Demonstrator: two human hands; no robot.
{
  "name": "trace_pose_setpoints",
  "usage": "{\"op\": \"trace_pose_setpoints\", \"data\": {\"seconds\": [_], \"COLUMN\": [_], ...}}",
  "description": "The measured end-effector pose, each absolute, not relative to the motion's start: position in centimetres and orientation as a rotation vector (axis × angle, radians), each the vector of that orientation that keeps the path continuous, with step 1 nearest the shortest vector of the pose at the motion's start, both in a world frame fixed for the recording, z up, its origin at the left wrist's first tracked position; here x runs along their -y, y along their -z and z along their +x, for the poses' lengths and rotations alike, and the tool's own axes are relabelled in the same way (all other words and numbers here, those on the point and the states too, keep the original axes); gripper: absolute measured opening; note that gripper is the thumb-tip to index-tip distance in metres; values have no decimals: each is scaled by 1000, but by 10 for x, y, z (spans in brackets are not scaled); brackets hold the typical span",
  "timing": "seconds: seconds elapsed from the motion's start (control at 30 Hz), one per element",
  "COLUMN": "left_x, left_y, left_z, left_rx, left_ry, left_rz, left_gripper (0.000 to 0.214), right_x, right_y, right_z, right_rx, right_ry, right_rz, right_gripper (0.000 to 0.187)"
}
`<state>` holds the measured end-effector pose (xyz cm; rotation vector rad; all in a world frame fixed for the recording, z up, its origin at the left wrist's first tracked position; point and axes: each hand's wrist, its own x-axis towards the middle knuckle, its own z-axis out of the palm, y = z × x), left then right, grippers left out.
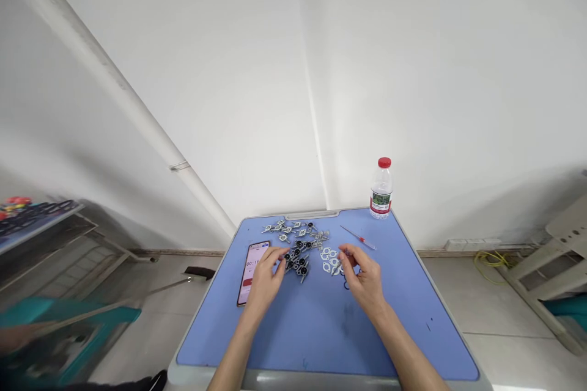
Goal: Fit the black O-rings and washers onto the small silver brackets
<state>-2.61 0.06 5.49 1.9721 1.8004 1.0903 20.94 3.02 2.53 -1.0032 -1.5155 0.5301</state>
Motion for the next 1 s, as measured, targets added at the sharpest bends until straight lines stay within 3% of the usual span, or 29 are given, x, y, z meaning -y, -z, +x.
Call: {"op": "trace_pose_setpoints", "data": {"seconds": [0.13, 0.27, 0.47, 0.57, 0.73, 1.0], "left_x": [63, 96, 23, -7, -13, -9], "left_y": [-100, -119, -78, -64, -52, -37], "left_z": [-2, 23, 21, -1, -23, -21], "left_rx": [-1193, -611, -1301, -1457, -1618, -1536], "left_ry": [-1221, -1021, -918, -823, -667, -557], "left_rz": [1865, 1936, 2423, 2404, 2358, 2446], "left_gripper": [13, 38, 27, 6, 35, 24], "right_x": [-30, -31, -32, -34, -35, -37], "right_y": [-27, -27, -24, -21, -18, -18], "right_z": [210, 211, 211, 210, 209, 210], "right_rx": [1531, 1550, 1560, 1557, 1585, 1606], "right_ry": [-508, -501, -516, -516, -475, -469], "right_rz": [-1015, -1020, -1023, -1048, -1057, -1075], "right_gripper": [16, 15, 16, 15, 13, 11]}}
